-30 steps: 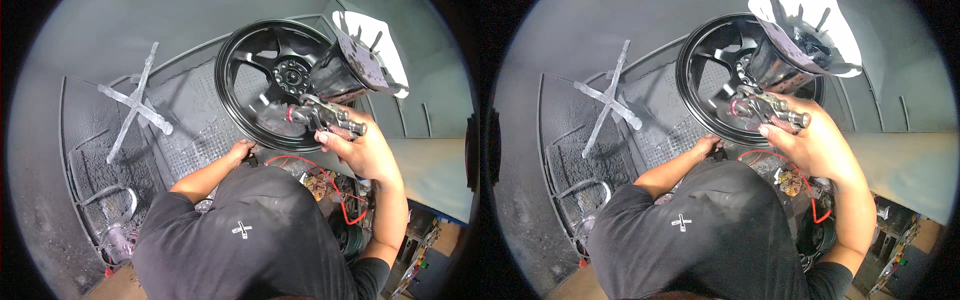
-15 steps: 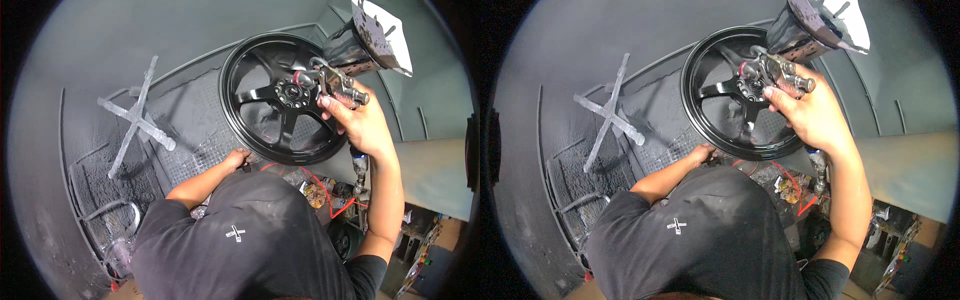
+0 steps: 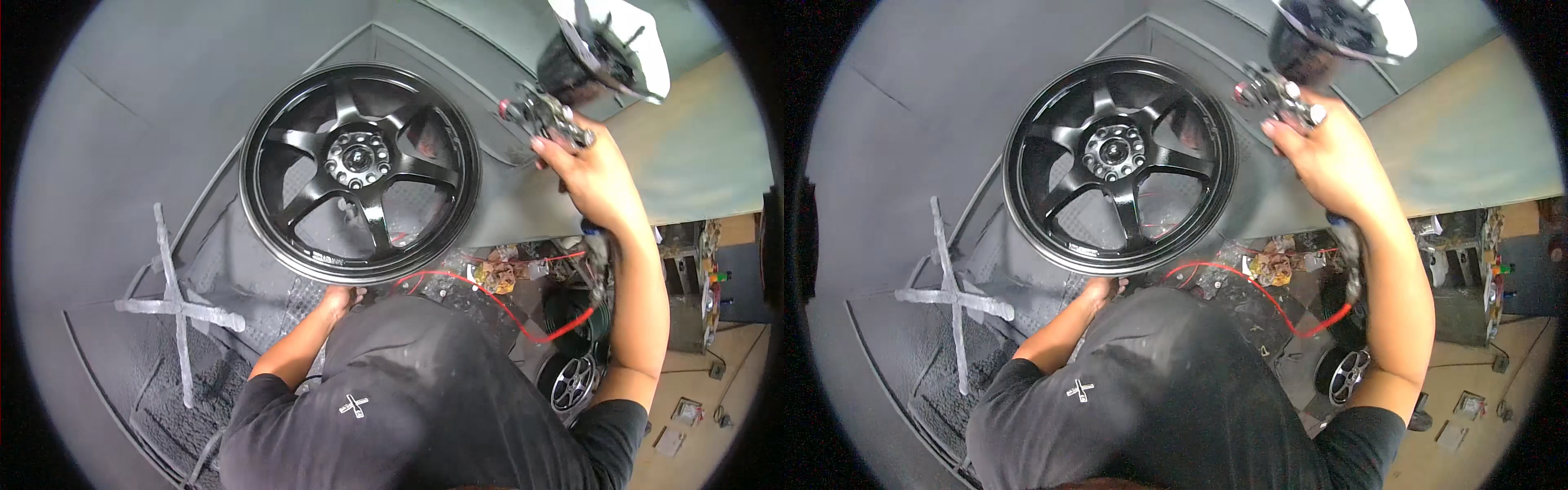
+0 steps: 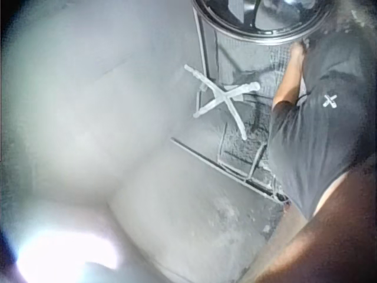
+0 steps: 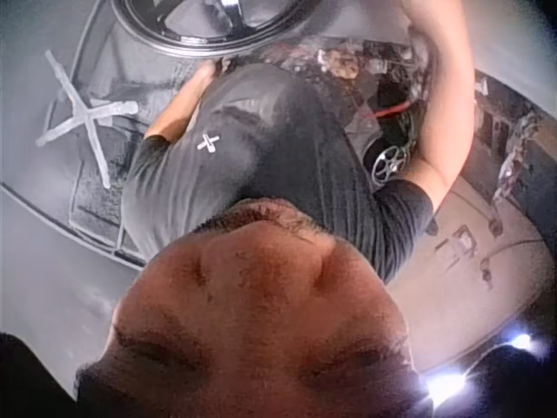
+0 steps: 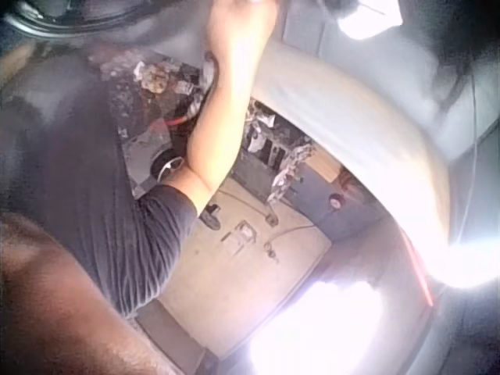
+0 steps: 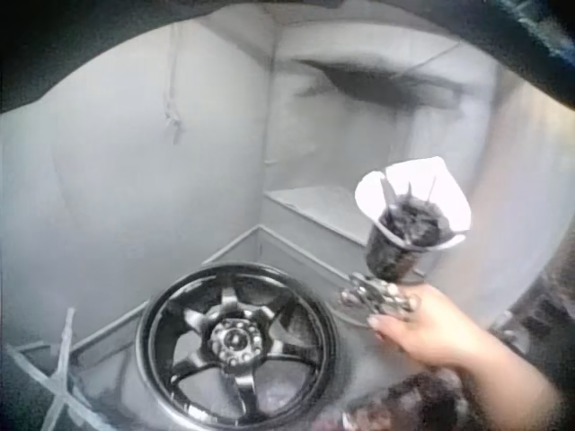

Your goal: The person wipes a car rim with a cloth, adjusts it on a stand, and then sprays it with paint using a spray gun.

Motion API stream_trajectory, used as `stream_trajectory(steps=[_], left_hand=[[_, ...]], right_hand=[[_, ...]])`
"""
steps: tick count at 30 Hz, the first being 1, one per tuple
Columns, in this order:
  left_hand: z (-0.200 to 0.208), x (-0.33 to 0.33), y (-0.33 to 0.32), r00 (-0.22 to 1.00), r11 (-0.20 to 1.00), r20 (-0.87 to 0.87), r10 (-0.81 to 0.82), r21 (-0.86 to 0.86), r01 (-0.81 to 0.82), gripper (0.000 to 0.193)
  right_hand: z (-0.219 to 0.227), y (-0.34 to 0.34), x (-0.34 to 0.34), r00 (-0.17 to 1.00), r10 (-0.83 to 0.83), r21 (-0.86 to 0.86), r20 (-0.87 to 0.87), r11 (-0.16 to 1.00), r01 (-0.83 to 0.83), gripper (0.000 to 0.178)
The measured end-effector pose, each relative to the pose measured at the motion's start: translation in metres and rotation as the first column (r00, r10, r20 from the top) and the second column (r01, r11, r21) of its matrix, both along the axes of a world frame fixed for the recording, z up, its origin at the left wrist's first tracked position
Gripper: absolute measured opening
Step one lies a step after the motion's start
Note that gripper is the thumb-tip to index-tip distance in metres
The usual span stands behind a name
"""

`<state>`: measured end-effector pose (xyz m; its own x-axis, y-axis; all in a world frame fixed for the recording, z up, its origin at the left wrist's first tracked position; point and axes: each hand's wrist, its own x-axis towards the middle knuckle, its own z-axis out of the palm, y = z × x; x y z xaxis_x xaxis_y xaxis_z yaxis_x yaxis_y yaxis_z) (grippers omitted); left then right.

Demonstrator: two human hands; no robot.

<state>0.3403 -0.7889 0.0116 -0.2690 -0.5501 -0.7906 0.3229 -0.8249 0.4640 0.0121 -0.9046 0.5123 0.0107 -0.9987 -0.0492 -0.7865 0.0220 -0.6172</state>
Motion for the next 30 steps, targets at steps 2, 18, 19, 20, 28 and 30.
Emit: stream_trajectory(steps=[2, 18, 19, 20, 28, 30], left_hand=[[0.016, -0.005, -0.001, 1.000, 1.000, -0.007, -0.007, 0.002, 0.007, 0.013], [-0.068, 0.193, -0.072, 0.908, 0.939, 0.364, -0.208, -0.187, 0.290, 0.046], [-0.057, 0.200, -0.092, 0.923, 0.947, 0.380, -0.056, -0.272, 0.170, 0.045], [-0.044, 0.198, -0.108, 0.902, 0.953, 0.418, 0.108, -0.302, 0.026, 0.041], [0.031, 0.156, -0.184, 0.824, 0.806, 0.152, 0.545, -0.364, -0.466, 0.032], [0.021, 0.150, -0.177, 0.820, 0.801, 0.148, 0.552, -0.367, -0.473, 0.032]], right_hand=[[0.004, 0.016, -0.017, 0.994, -0.103, 0.140, 0.044, 0.986, 0.096, 0.030], [-0.001, 0.025, -0.028, 0.988, -0.149, 0.074, -0.038, 0.986, 0.152, 0.028], [0.000, 0.026, -0.030, 0.988, -0.150, 0.074, -0.031, 0.986, 0.152, 0.028], [-0.001, 0.024, -0.030, 0.990, -0.142, 0.083, -0.020, 0.986, 0.143, 0.028], [-0.007, 0.026, -0.036, 0.981, -0.182, 0.120, 0.059, 0.977, 0.174, 0.030], [-0.007, 0.029, -0.037, 0.990, -0.141, 0.072, 0.029, 0.988, 0.139, 0.030]])
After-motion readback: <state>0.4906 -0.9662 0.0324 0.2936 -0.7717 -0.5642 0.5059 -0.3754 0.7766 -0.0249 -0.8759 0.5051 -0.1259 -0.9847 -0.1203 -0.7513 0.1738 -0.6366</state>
